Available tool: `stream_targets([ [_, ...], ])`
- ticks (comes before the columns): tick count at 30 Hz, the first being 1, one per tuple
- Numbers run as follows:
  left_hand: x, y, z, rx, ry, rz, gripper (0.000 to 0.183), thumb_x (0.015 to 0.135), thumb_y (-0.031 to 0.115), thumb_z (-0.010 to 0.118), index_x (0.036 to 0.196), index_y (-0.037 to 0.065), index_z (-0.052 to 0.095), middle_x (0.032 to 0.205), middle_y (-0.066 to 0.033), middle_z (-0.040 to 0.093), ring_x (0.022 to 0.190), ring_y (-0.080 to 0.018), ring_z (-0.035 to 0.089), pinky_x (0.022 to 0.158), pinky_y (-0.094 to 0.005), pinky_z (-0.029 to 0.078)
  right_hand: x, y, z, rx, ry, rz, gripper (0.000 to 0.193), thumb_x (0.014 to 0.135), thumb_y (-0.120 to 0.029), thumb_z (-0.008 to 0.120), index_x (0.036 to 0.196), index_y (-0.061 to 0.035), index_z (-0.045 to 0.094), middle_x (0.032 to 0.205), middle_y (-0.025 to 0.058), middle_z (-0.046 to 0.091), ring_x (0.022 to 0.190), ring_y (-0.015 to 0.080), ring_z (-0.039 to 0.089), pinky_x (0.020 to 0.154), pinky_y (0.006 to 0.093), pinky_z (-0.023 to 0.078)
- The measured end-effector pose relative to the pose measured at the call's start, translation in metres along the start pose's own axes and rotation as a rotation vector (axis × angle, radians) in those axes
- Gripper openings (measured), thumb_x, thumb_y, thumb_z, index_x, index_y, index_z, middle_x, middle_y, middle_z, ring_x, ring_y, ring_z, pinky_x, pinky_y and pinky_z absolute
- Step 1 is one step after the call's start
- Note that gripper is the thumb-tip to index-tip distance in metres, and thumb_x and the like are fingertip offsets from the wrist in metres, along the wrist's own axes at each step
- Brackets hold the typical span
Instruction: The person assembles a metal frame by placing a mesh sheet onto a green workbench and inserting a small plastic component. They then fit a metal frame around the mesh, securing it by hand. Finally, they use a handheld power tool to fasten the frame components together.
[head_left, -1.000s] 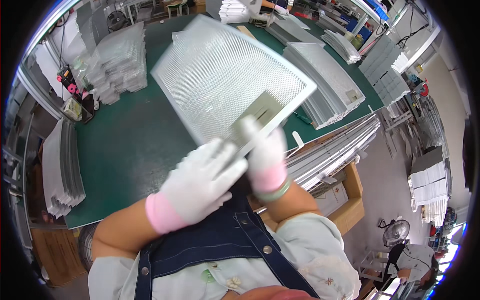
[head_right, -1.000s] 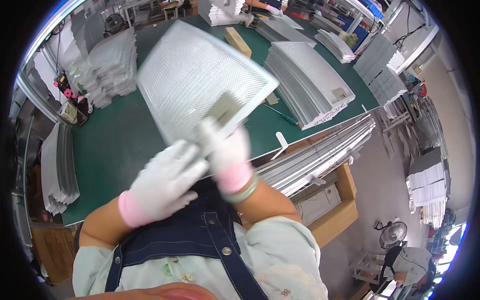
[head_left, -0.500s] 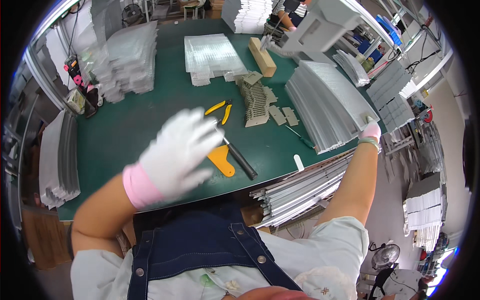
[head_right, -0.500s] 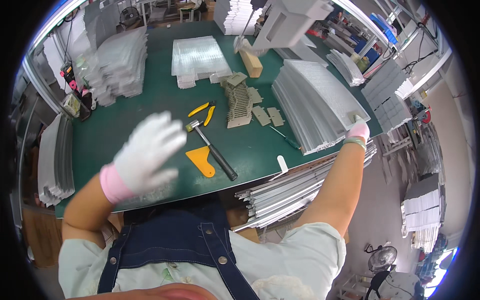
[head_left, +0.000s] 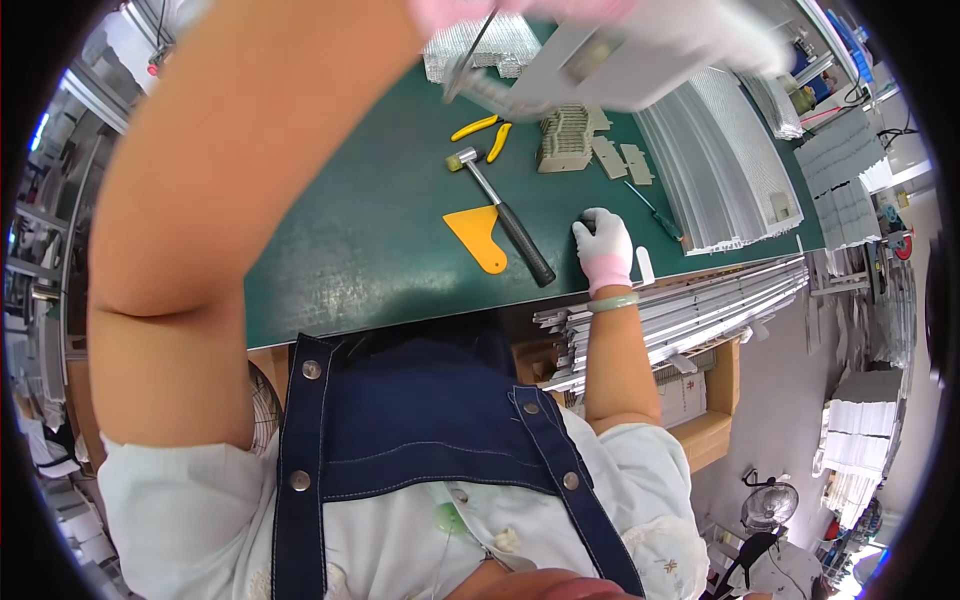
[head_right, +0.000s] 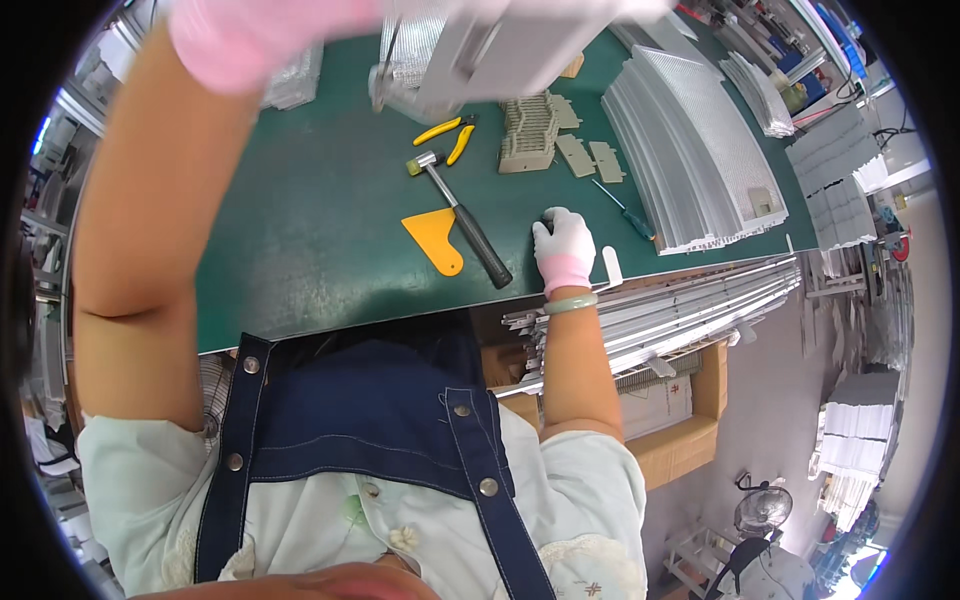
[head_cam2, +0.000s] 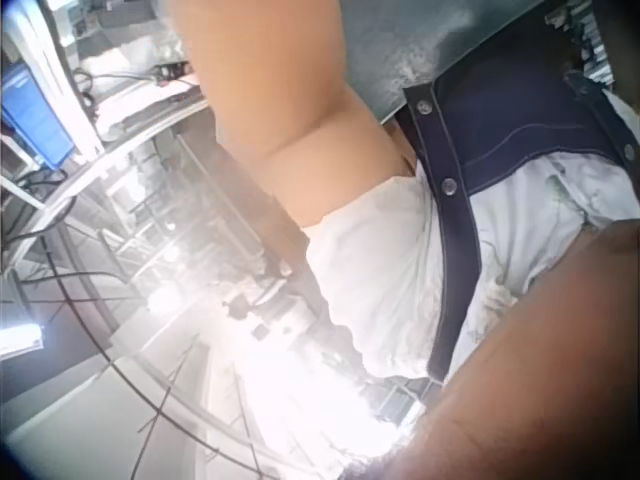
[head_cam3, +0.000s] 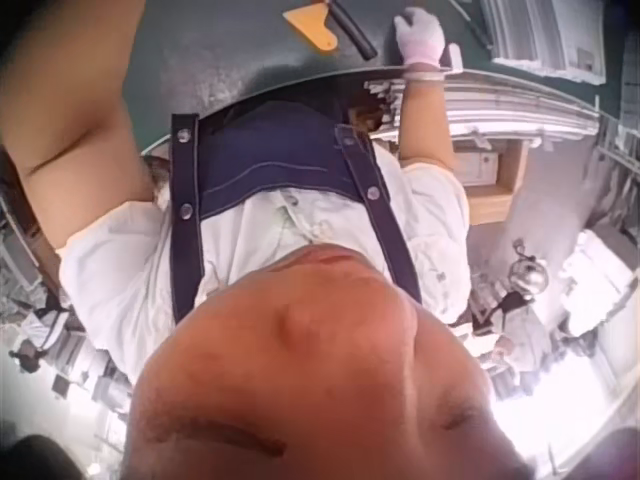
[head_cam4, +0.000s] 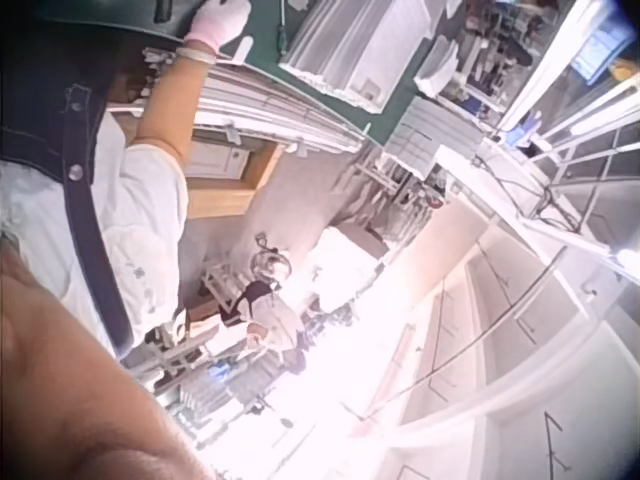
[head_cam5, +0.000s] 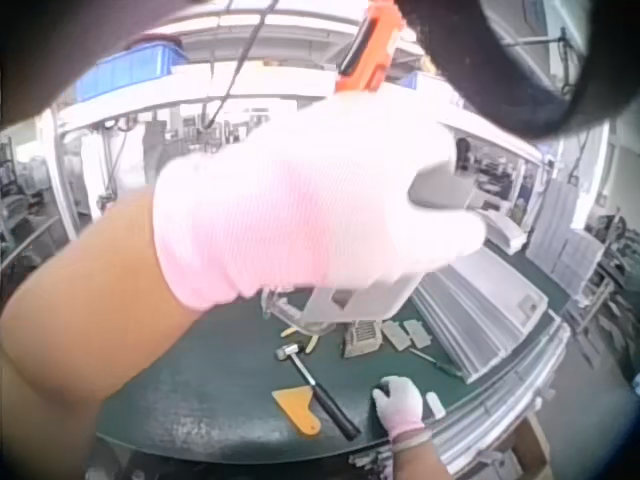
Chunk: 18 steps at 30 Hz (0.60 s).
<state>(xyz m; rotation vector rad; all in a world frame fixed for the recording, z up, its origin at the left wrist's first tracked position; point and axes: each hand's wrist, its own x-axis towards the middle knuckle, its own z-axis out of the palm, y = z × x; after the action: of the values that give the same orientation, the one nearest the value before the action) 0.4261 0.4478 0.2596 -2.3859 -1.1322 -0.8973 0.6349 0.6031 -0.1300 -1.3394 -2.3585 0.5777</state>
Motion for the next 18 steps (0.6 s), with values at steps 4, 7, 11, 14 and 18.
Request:
stream_targets([
  [4, -0.068, -0.002, 0.089, 0.081, -0.069, -0.163, 0.065, 0.067, 0.023, 0.079, 0.125, 0.003, 0.057, 0.12, -0.019, 0.056, 0.111, -0.0396, 0.055, 0.099, -0.0459, 0.045, -0.003, -0.002, -0.011, -0.228, 0.061, 0.117, 0.02, 0.089, -0.026, 0.069, 0.097, -0.0084, 0.071, 0.095, 0.0159, 0.071, 0.092, 0.0364, 0.07, 0.082, 0.0454, 0.056],
  [7, -0.125, 0.011, 0.1, 0.018, 0.052, -0.237, 0.069, 0.063, 0.013, 0.077, 0.128, 0.004, 0.056, 0.122, -0.0181, 0.059, 0.112, -0.0398, 0.056, 0.1, -0.0465, 0.045, 0.0, -0.01, -0.014, -0.15, 0.03, 0.016, 0.018, 0.093, -0.022, 0.065, 0.096, -0.0044, 0.068, 0.098, 0.0179, 0.07, 0.094, 0.0356, 0.069, 0.082, 0.0447, 0.055],
  [11, -0.167, 0.021, 0.113, -0.143, 0.028, -0.314, 0.073, 0.06, 0.013, 0.078, 0.129, 0.004, 0.054, 0.127, -0.0185, 0.057, 0.117, -0.0388, 0.055, 0.103, -0.0486, 0.043, -0.032, -0.082, -0.07, 0.476, 0.343, -0.284, 0.01, 0.088, -0.003, 0.069, 0.097, -0.0018, 0.066, 0.089, 0.013, 0.068, 0.084, 0.0291, 0.067, 0.081, 0.0354, 0.054],
  [14, -0.185, 0.03, 0.127, -0.226, 0.068, -0.313, 0.075, 0.061, 0.013, 0.079, 0.131, 0.005, 0.053, 0.127, -0.0182, 0.057, 0.12, -0.0378, 0.054, 0.105, -0.0472, 0.042, -0.061, -0.143, -0.112, 0.432, 0.427, -0.697, 0.023, 0.079, 0.008, 0.073, 0.098, -0.0034, 0.067, 0.092, 0.01, 0.069, 0.085, 0.0269, 0.068, 0.081, 0.0339, 0.055],
  [18, -0.196, 0.035, 0.137, -0.359, 0.185, -0.37, 0.078, 0.063, 0.013, 0.081, 0.134, 0.004, 0.05, 0.128, -0.0173, 0.056, 0.122, -0.0365, 0.053, 0.106, -0.0444, 0.041, -0.068, -0.173, -0.125, 0.281, 0.289, -0.922, 0.026, 0.075, 0.006, 0.076, 0.096, -0.0057, 0.067, 0.086, 0.0105, 0.07, 0.078, 0.0302, 0.07, 0.069, 0.0362, 0.054],
])
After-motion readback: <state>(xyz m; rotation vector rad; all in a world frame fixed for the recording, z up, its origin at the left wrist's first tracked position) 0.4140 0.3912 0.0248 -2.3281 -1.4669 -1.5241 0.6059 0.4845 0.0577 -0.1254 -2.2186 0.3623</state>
